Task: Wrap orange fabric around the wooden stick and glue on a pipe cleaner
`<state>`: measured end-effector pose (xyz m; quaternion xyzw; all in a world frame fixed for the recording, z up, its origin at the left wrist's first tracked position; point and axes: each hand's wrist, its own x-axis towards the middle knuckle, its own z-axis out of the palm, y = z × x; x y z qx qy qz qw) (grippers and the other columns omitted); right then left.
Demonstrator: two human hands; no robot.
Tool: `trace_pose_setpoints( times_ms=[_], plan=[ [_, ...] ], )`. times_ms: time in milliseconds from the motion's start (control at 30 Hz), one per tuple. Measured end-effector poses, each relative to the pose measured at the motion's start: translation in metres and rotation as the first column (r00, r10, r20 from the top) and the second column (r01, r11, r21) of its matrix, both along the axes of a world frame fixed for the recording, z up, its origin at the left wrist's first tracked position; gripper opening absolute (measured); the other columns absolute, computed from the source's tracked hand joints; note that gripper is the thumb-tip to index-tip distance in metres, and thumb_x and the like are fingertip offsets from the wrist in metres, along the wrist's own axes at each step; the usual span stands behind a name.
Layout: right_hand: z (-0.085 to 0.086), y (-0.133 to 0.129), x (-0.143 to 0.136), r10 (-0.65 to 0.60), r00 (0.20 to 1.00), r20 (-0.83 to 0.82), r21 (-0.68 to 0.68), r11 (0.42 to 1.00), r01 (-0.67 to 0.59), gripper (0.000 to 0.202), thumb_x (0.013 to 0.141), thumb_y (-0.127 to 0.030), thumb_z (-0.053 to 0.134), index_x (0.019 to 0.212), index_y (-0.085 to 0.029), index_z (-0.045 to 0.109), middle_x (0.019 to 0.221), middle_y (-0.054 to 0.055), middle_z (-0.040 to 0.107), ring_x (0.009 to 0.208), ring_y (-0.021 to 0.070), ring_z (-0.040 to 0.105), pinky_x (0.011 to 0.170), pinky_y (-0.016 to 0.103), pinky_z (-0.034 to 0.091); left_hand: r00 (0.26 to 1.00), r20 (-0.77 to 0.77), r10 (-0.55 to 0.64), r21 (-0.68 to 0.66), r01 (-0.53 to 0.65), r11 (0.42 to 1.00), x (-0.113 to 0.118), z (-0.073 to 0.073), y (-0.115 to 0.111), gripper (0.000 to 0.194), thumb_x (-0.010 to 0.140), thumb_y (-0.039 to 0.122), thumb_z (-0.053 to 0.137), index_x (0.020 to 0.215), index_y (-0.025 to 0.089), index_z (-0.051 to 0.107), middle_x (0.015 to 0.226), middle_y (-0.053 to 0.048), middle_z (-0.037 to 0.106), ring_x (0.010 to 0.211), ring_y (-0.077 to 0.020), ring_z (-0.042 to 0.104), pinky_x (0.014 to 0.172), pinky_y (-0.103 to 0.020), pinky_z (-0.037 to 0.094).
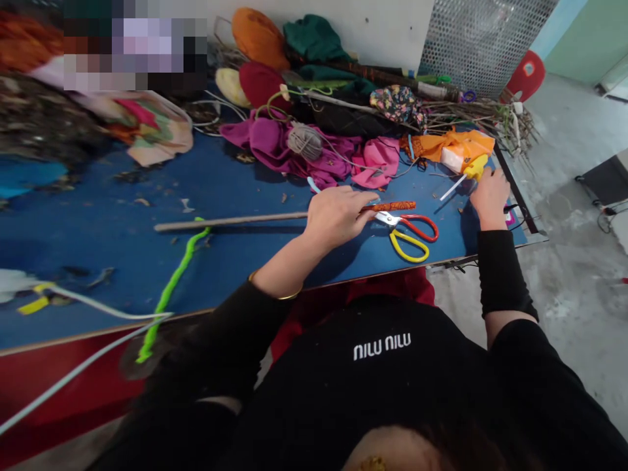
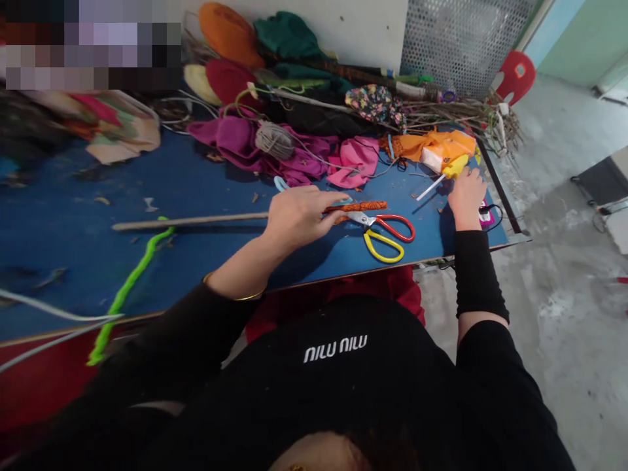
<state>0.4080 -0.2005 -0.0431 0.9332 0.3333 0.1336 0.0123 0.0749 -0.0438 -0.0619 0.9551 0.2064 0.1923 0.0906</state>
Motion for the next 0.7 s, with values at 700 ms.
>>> trace_pose_setpoints(
  times_ms=[700],
  plan=[
    [-0.003,-0.047,-0.064,0.648,0.695,-0.311,0.845,0.524,-0.110,0.040,0.093,-0.060,0.076,0.106,-0.024,0.061,0.101,0.004,0.077,0.076,0.0188,0.078,0.071,0.035,0.063,1.000,-0.025,0.009,-0.106,-0.012,0.994,0.030,-0.027,0.041,0.025,0.099,0.037,0.065,0.105,0.024,0.086,0.111,-0.010,0.082,0.101,-0.0293,0.075,0.076,-0.036,0.051]
  ],
)
